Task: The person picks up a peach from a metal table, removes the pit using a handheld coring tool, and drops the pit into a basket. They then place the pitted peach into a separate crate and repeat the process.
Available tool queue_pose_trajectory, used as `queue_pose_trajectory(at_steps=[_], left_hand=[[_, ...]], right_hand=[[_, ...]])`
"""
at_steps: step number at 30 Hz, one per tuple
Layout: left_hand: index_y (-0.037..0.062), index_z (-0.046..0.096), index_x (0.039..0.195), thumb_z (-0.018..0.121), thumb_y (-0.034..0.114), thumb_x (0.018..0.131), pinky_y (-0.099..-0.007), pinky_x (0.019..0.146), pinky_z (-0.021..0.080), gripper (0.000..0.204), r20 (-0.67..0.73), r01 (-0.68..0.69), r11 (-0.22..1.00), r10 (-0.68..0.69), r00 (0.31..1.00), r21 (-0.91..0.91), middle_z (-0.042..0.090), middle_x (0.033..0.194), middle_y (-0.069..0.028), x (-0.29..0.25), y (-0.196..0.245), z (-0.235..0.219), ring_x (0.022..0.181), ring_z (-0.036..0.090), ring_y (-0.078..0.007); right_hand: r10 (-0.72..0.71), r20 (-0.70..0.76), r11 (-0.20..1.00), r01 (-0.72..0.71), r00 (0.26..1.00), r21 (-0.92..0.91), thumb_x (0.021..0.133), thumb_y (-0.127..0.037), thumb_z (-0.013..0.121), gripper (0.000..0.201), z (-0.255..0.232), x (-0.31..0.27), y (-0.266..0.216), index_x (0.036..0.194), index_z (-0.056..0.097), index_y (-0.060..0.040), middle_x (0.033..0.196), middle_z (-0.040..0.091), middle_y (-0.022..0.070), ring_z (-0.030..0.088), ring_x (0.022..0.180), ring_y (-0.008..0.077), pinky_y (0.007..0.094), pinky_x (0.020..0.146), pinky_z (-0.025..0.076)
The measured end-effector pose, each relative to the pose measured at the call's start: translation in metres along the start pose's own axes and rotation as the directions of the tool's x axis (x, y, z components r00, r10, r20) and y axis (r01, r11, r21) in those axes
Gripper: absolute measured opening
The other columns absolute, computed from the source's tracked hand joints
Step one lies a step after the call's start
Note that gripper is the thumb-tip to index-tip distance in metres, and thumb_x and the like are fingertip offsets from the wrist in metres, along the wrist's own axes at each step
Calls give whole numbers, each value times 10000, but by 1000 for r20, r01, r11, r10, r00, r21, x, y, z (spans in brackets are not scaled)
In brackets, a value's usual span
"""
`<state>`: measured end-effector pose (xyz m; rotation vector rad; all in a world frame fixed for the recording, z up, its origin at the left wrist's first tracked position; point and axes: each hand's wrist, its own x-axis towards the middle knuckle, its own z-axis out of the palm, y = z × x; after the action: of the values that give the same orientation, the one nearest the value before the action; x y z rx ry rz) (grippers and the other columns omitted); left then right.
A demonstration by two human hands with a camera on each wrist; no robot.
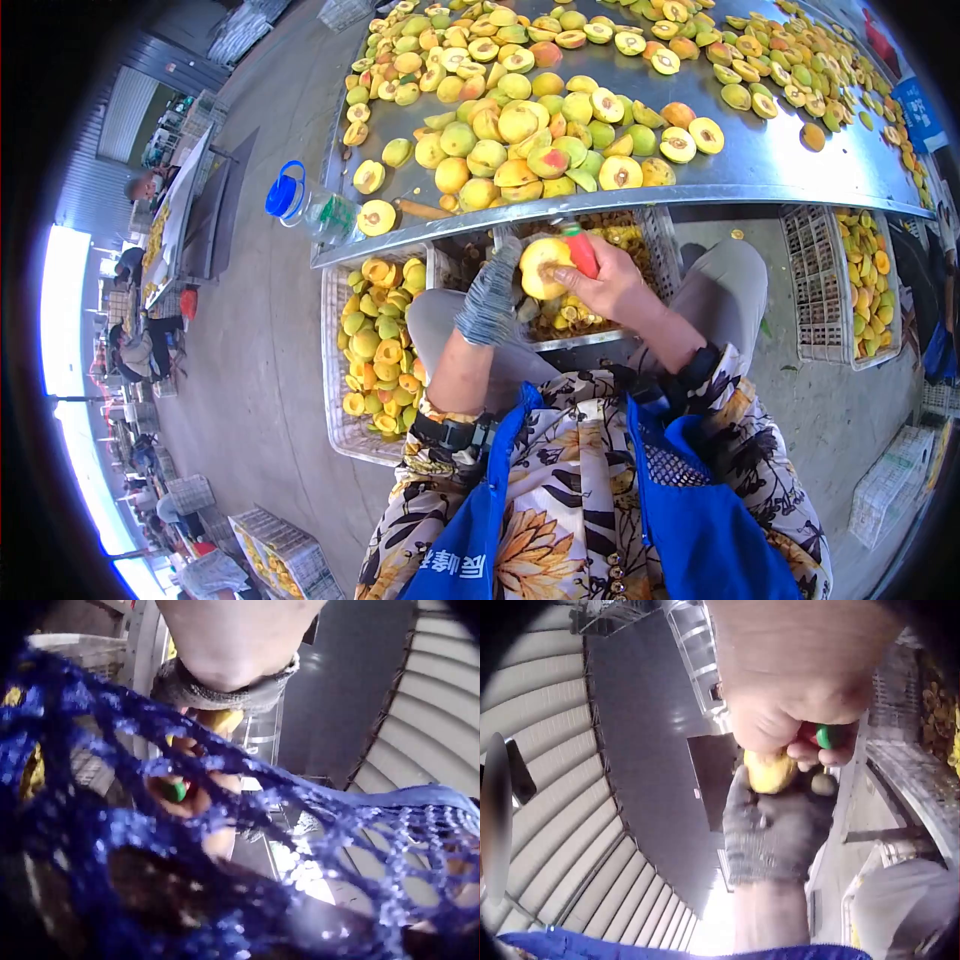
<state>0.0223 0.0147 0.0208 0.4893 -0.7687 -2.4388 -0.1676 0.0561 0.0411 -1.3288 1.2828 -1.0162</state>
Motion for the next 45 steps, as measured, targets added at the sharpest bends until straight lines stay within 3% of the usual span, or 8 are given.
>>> queue_pose_trajectory(at_steps=[4,7,9,15,22,31,41,45], left_hand=[[33,469,1084,394,326,884,-317,705,516,363,-510,-96,986,153,846,137,562,973,-120,14,-18,15,874,572,-213],[31,467,1076,424,338,871,-336,709,517,372,-452,-324,945,273,849,-37,571,954,-127,15,-14,11,889,568,-222],[30,461,1075,442,377,856,-347,672,526,411,-502,-397,911,294,814,-110,572,956,-133,14,-11,12,853,581,-227],[38,475,1049,420,451,847,-285,438,500,463,-380,-343,939,320,868,7,592,851,-108,16,-14,-3,633,593,-196],[60,472,1073,473,275,863,-300,802,446,301,-436,-542,796,603,668,271,542,980,-72,34,-33,-1,911,526,-177],[29,518,1026,495,145,850,-241,739,425,212,-389,-518,718,691,609,465,541,963,-46,39,-40,7,841,506,-109],[-6,582,839,527,226,824,-285,593,496,239,-466,-56,943,213,859,327,596,771,-95,34,-3,0,661,591,-188],[-3,565,894,533,240,822,-296,617,506,255,-388,-245,969,239,890,35,602,810,-117,25,2,4,717,594,-187]], right_hand=[[-228,164,906,271,960,-325,717,-319,655,517,-6,13,-5,1107,443,-55,868,569,204,568,791,334,355,703,451],[-148,44,891,153,988,-428,724,-293,646,579,-3,17,-4,1161,350,-55,859,566,221,560,813,361,390,685,450],[-446,-117,846,376,887,-379,736,-275,634,539,2,14,15,1131,347,-47,867,560,233,557,794,378,402,649,454],[-195,27,926,193,980,-325,748,-249,619,335,16,-18,20,929,473,-8,691,549,225,555,665,384,413,573,444],[-88,43,935,98,995,-340,750,-188,611,278,20,-21,18,876,443,-6,690,541,241,545,681,403,430,568,431],[23,12,930,-17,1000,-368,747,-150,583,282,29,-27,19,900,417,20,685,534,256,537,684,417,442,576,429],[17,222,930,66,975,-361,745,-136,537,238,29,-24,40,943,468,-22,711,548,212,552,685,372,378,604,444],[61,296,996,-38,953,-84,747,-100,500,186,29,-18,36,917,491,-27,744,556,193,555,706,330,341,631,444]])
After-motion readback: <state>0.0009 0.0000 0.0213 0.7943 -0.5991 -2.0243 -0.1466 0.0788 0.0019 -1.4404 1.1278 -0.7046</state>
